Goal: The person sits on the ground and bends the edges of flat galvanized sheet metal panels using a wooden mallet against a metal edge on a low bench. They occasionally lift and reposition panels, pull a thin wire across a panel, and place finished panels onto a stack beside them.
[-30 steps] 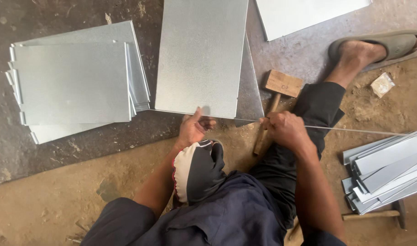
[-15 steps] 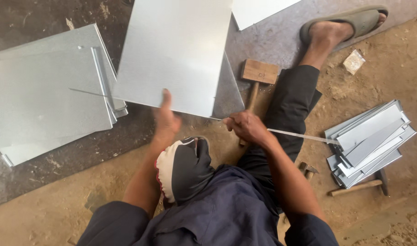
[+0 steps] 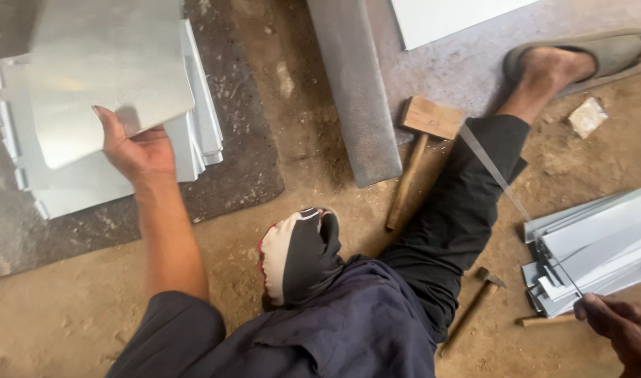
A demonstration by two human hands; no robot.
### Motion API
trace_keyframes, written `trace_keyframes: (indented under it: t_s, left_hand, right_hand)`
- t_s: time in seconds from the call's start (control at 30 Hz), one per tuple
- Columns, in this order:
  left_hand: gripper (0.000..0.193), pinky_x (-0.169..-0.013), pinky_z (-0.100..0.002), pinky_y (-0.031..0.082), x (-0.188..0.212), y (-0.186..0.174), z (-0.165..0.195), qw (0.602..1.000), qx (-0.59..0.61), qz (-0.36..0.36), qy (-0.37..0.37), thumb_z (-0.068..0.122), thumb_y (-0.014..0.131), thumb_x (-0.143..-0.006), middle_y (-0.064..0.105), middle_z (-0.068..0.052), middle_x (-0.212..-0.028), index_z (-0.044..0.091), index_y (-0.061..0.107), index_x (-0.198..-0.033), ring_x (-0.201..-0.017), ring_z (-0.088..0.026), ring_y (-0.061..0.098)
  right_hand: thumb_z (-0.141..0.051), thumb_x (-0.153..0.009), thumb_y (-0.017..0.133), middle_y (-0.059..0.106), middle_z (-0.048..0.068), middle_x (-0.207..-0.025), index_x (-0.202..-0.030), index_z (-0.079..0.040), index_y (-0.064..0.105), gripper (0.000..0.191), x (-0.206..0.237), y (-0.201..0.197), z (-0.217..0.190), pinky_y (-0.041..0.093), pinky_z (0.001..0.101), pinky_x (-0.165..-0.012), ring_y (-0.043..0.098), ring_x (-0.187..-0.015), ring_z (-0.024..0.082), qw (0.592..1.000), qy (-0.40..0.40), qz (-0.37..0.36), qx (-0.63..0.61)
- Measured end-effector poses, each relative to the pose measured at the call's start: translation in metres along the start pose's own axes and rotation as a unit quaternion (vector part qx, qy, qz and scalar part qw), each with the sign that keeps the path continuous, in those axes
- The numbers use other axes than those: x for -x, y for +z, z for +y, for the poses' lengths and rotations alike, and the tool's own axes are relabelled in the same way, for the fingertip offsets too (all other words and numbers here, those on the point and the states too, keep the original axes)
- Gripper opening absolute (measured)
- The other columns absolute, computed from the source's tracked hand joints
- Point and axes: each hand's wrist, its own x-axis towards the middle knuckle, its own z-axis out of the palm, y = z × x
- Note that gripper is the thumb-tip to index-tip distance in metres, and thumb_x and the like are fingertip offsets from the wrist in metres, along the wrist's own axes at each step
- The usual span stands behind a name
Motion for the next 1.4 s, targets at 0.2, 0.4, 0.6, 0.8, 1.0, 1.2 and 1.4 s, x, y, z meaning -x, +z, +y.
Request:
trace_keyframes:
  t_s: [0.2, 0.4, 0.6, 0.8, 1.0, 1.2, 1.4]
  left_hand:
    - [0.064, -0.086, -0.045, 0.064, -0.018, -0.043, -0.077, 0.985, 0.092, 0.144, -0.027, 0.044, 0.053, -0.102, 0.058, -0.025, -0.119, -0.006, 0.042, -0.141, -0.103, -0.037, 0.066]
    - [0.082, -0.082, -0.045, 0.062, -0.051, -0.027, -0.105, 0.959, 0.179, 0.217, -0.036, 0.065, 0.03, -0.098, 0.057, -0.025, -0.122, -0.006, 0.043, -0.137, -0.108, -0.04, 0.064]
    - [0.073, -0.079, -0.041, 0.061, -0.02, 0.035, -0.107, 0.977, 0.058, -0.12, -0.167, 0.064, 0.03, -0.101, 0.063, -0.021, -0.127, 0.005, 0.05, -0.139, -0.105, -0.033, 0.069]
    - [0.038, -0.099, -0.045, 0.053, 0.108, 0.082, -0.161, 0.602, -0.524, -0.6, 0.059, 0.027, 0.069, -0.096, 0.071, -0.017, -0.13, 0.009, 0.069, -0.129, -0.113, -0.034, 0.071]
    - [0.019, -0.1, -0.042, 0.058, 0.14, 0.102, -0.182, 0.525, -0.571, -0.624, -0.098, 0.026, 0.067, -0.103, 0.078, -0.009, -0.115, 0.014, 0.073, -0.116, -0.109, -0.025, 0.075]
    - [0.026, -0.044, -0.022, 0.038, 0.119, 0.154, -0.196, 0.842, -0.359, -0.352, -0.196, 0.017, 0.051, -0.108, 0.052, 0.004, -0.067, 0.014, 0.066, -0.129, -0.052, -0.004, 0.041]
    - [0.041, -0.04, -0.018, 0.035, 0.082, 0.172, -0.247, 0.928, -0.199, -0.152, -0.277, 0.023, 0.043, -0.107, 0.043, 0.005, -0.062, 0.013, 0.051, -0.146, -0.047, -0.003, 0.038]
  right_hand:
    - [-0.024, -0.113, 0.064, 0.046, 0.004, -0.066, -0.085, 0.012, 0.067, 0.046, -0.014, 0.095, -0.031, 0.024, 0.0295, -0.054, 0.034, -0.059, 0.011, 0.986, -0.031, -0.041, -0.16]
    - [-0.026, -0.104, 0.063, 0.039, -0.002, -0.057, -0.077, 0.006, 0.07, 0.043, 0.003, 0.157, -0.109, 0.021, 0.0306, -0.051, 0.03, -0.053, 0.01, 0.991, -0.065, -0.057, -0.097]
    - [-0.03, -0.1, 0.064, 0.048, -0.001, -0.057, -0.075, 0.002, 0.073, 0.041, 0.022, 0.167, -0.15, 0.03, 0.0325, -0.05, 0.039, -0.053, 0.01, 0.992, -0.095, -0.061, 0.049]
    - [-0.035, -0.097, 0.062, 0.058, 0.013, -0.059, -0.08, 0.001, 0.067, 0.04, 0.014, 0.198, -0.248, 0.047, 0.0432, -0.056, 0.055, -0.052, 0.029, 0.912, -0.301, -0.088, 0.264]
    - [-0.012, -0.096, 0.074, 0.07, 0.011, -0.108, -0.093, -0.001, 0.067, 0.013, 0.054, 0.224, -0.332, 0.053, 0.0465, -0.083, 0.065, -0.094, 0.033, 0.738, -0.603, 0.227, 0.198]
    - [-0.009, -0.089, 0.071, 0.066, 0.015, -0.101, -0.114, 0.001, 0.066, 0.027, 0.059, 0.31, -0.325, 0.055, 0.0343, -0.073, 0.066, -0.08, 0.021, 0.891, -0.452, 0.036, -0.008]
    - [-0.014, -0.107, 0.053, 0.058, 0.015, -0.076, -0.09, 0.003, 0.06, 0.024, 0.035, 0.395, -0.255, 0.047, 0.0356, -0.064, 0.057, -0.069, 0.02, 0.898, -0.433, 0.034, -0.066]
